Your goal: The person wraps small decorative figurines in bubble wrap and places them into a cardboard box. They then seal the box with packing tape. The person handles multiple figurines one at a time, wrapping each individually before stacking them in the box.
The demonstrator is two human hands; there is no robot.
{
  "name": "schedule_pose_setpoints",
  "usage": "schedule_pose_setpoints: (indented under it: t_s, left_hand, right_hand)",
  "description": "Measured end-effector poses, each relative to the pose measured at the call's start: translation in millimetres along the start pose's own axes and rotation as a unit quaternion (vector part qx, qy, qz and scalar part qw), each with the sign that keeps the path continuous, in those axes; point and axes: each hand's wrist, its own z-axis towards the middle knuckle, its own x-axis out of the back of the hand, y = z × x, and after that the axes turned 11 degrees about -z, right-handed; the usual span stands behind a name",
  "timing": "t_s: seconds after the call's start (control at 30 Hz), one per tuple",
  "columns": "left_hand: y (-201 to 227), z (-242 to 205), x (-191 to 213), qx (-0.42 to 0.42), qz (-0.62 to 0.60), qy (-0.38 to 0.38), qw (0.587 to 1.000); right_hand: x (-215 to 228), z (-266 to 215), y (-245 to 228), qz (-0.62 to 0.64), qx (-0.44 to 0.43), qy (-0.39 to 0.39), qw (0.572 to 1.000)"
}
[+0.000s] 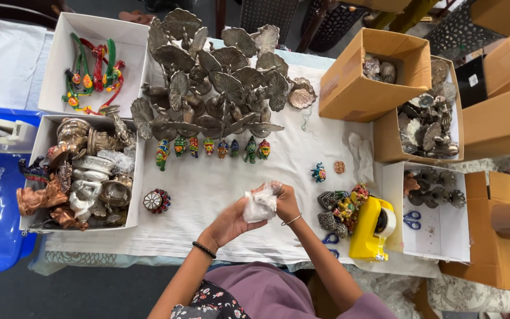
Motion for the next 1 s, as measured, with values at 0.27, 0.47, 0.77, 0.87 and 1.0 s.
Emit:
schedule_pose_setpoints:
  t_s: [0.27,0.47,0.77,0.87,1.0]
  left_hand:
    - [-24,16,33,-0.002,0.301,0.066,0.951]
    - [-29,16,35,-0.009,0.221,0.140,0.965]
    - [-26,8,36,-0.034,0.318,0.124,0.939]
    - [-30,7,35,-0.084,0.465,0.136,0.870]
    - [-29,2,8,-0.166,0.535,0.180,0.809]
  right_hand:
    - [-2,-5,11,0.042,-0.120,0.097,0.987]
    - [5,-17,-31,0.008,-0.083,0.008,0.996]
    - [13,-21,-4,-0.029,-0.043,0.007,0.999]
    - [7,-18,-10,0.073,-0.147,0.021,0.986]
    - [1,-26,-8,0.012,-0.127,0.046,0.991]
